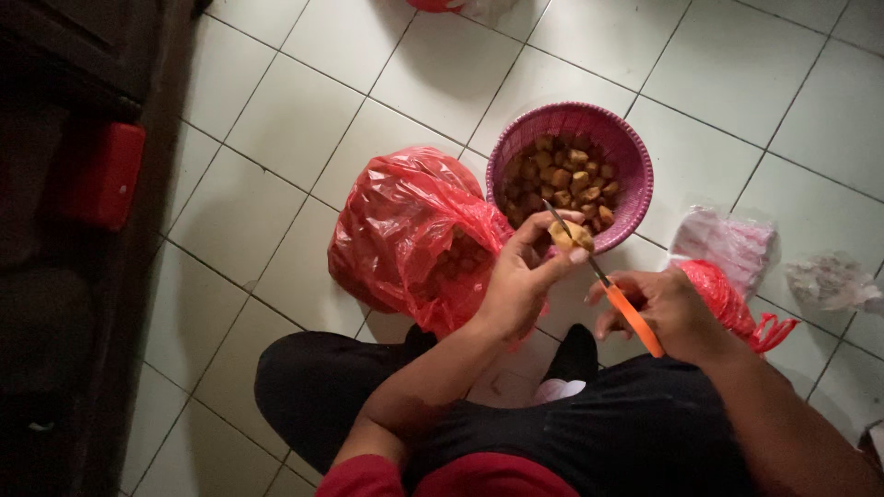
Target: The person sits on the floor and uses orange-handled scissors to cut pieces of fried dough taken from a red plastic bag into smaller pieces, placing them into a pink basket. The person handles the dough one piece at a time throughout the clip.
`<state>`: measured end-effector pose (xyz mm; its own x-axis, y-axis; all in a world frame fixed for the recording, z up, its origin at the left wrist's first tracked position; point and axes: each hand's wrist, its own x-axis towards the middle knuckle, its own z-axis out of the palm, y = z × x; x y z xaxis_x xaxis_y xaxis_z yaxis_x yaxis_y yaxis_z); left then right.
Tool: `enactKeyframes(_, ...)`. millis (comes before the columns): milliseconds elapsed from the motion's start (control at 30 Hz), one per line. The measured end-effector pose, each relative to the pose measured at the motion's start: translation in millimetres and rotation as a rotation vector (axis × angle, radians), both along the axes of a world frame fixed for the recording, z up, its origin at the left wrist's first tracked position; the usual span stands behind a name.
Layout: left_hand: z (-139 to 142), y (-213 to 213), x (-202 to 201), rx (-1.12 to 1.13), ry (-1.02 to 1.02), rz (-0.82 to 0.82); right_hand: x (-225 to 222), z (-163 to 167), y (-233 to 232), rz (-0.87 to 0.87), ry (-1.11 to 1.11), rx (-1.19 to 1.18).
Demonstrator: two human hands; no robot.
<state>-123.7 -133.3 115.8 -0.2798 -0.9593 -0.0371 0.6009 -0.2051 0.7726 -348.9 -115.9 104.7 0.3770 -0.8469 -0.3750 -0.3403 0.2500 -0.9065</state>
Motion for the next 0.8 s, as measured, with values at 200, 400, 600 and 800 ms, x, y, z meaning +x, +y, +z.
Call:
enactKeyframes(200,-5.0,-2.0,0.9,0.141,0.292,0.037,-0.8,-0.6,1.2,-0.024,-0.123,0.083)
enactKeyframes(400,-119.2,-20.6,-21.2,0.119,0.12,0.171,10.2,9.4,6.6,0.027,0.088,-0.064)
enactKeyframes(600,-228.4,-51.3,-46.4,0.518,-0.152,0.343,34.0,19.3,17.5,0.396,0.284,-0.371)
enactKeyframes(800,-189.7,-82.9,-57.4,0.1,-0.143,-0.032,42.1,30.3,16.3,0.512,0.091,-0.252)
